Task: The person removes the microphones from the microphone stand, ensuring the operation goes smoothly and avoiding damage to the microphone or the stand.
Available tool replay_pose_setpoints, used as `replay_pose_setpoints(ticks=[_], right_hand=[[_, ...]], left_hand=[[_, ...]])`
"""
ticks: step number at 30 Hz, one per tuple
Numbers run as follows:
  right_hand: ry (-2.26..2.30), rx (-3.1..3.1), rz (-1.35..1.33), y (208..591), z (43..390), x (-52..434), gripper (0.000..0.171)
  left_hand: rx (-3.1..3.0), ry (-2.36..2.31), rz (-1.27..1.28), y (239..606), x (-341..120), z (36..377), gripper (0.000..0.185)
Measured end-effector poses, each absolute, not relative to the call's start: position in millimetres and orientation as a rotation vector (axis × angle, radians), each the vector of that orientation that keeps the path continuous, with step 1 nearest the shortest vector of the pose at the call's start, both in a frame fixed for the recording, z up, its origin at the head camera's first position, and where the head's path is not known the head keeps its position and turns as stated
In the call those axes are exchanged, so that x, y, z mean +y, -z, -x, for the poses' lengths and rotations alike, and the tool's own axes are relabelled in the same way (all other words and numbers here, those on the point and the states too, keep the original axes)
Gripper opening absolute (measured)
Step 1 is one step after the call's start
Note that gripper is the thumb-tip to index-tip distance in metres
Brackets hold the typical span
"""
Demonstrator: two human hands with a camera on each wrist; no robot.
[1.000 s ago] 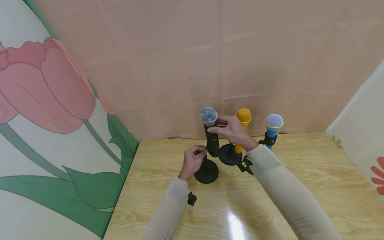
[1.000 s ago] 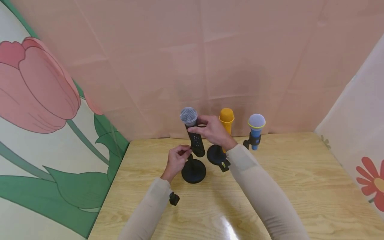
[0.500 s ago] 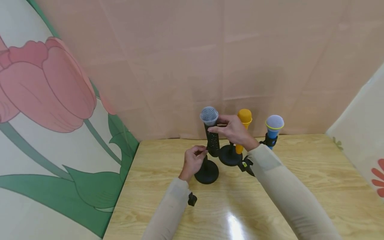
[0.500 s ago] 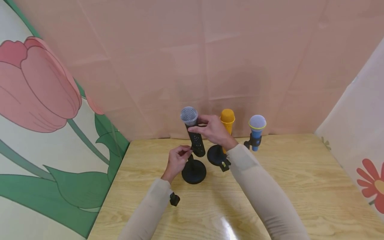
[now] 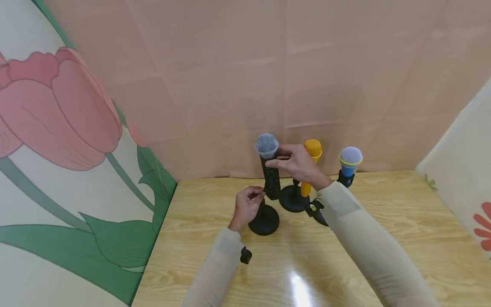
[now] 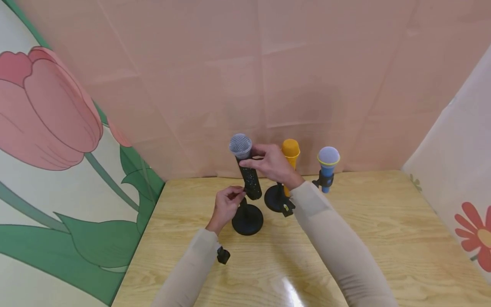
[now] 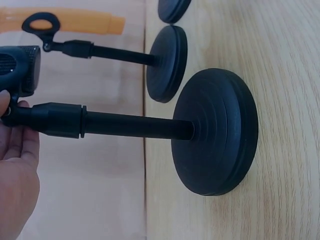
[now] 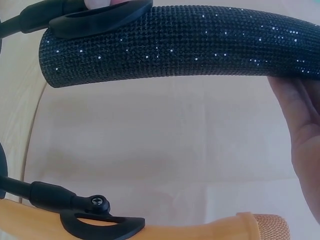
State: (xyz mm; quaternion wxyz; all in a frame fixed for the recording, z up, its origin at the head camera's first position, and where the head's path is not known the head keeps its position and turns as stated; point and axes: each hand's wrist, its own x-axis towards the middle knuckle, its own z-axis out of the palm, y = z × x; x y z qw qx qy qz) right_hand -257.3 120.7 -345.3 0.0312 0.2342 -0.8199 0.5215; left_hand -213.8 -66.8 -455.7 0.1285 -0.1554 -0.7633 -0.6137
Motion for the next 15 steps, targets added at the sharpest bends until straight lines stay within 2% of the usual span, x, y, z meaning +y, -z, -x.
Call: replay_pose_setpoints(ticks=[15], right_hand=[[-1.588,-2.525,-0.753,339.6,257.1,120.5,0.045]], left_hand=[[-2.215,1.773,0.468,457.4,-67.6,214.8,0.006]])
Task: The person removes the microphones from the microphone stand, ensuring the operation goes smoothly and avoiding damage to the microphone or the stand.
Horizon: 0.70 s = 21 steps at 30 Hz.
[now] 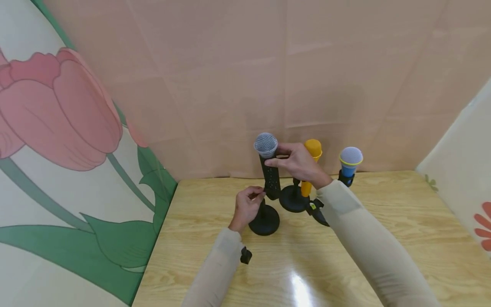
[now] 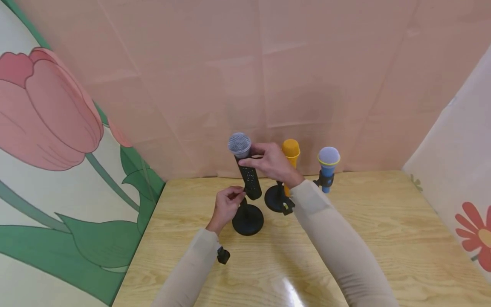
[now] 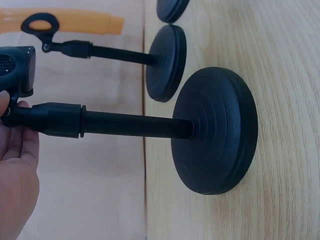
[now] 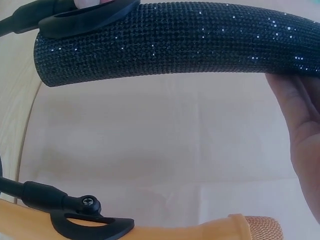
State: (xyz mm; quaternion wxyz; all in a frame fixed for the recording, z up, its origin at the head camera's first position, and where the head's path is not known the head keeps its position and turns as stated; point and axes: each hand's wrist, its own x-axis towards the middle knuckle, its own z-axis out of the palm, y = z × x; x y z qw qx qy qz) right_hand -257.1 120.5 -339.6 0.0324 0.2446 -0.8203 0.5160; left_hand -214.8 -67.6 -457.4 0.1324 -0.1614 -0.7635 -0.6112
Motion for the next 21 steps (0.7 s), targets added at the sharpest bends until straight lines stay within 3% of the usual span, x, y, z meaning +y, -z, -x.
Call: replay_pose_setpoints(ticks=[21], right_hand=[[-1.550,-2.501,-0.821,330.6,257.6,118.1,0.041]], left_hand=[[-2.192,1.743,0.492,459.2,-67.7,214.7,0.006]])
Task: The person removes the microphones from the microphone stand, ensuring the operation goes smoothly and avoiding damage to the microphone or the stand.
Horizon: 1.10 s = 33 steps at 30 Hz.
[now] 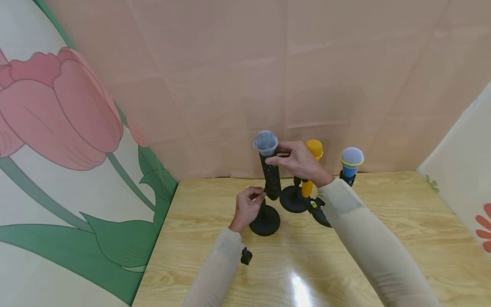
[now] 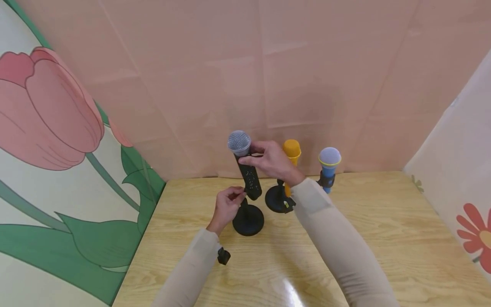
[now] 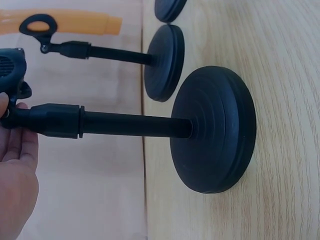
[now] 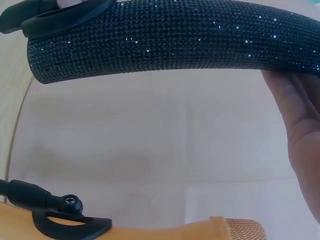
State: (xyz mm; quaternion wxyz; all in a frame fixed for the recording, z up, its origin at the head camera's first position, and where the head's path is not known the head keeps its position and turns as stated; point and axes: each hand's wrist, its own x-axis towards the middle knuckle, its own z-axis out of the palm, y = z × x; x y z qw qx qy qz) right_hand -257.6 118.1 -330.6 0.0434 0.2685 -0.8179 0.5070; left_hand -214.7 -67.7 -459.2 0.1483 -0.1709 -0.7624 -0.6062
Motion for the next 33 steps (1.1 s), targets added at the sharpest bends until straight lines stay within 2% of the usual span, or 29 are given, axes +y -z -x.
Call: replay_pose_setpoints(ticks=[15,33], right_hand=[[-1.551,-2.499,-0.888,320,257,119,0.042],[-1.580,-2.553,-0.825,314,255,120,0.044]], left_hand=[[-2.193,1.758,0.489,458,-68,214,0.008],[-2.222,1.774,0.465,455,-69,210,0.009]])
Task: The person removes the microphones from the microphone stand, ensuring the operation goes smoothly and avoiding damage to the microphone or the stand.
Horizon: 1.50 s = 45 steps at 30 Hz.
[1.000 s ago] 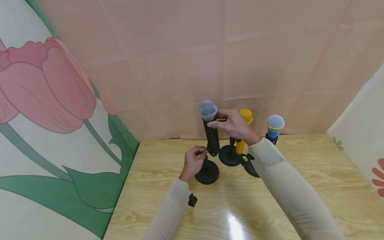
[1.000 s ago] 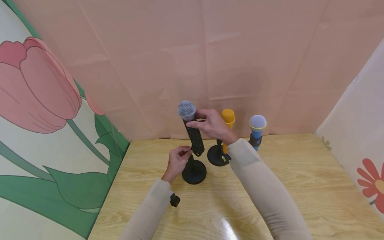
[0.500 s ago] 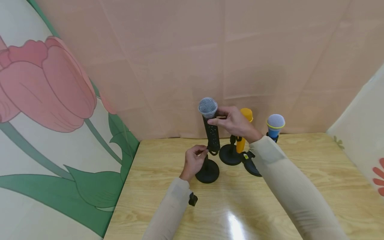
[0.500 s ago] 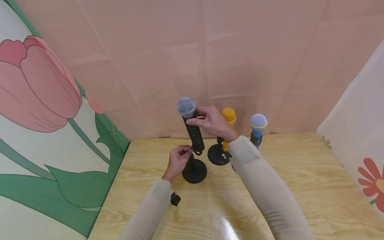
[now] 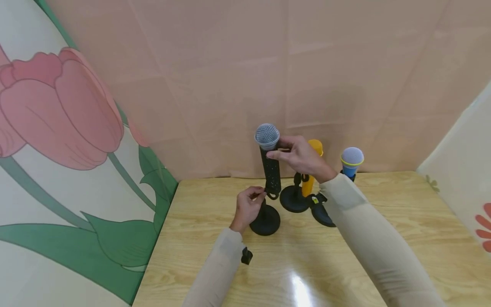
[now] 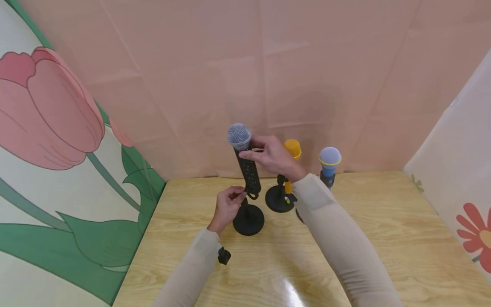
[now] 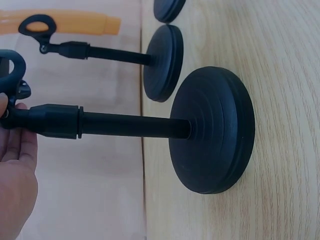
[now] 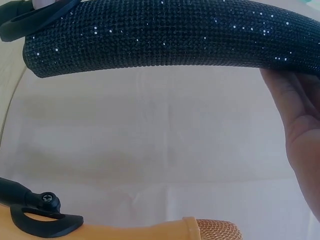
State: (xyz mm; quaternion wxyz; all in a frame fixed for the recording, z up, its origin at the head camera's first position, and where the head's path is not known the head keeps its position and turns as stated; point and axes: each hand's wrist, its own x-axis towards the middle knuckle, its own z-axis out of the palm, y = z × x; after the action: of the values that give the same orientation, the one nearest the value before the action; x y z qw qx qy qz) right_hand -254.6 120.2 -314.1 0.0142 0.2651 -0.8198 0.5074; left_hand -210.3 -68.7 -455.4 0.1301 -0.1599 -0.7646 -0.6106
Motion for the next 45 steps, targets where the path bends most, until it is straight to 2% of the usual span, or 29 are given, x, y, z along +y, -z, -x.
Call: replay_pose_setpoints(ticks=[45], right_hand=[[-1.567,-2.492,-0.886,299,255,128,0.040]], left_hand=[[-2.204,1.807,0.507,456,-66,211,0.009]])
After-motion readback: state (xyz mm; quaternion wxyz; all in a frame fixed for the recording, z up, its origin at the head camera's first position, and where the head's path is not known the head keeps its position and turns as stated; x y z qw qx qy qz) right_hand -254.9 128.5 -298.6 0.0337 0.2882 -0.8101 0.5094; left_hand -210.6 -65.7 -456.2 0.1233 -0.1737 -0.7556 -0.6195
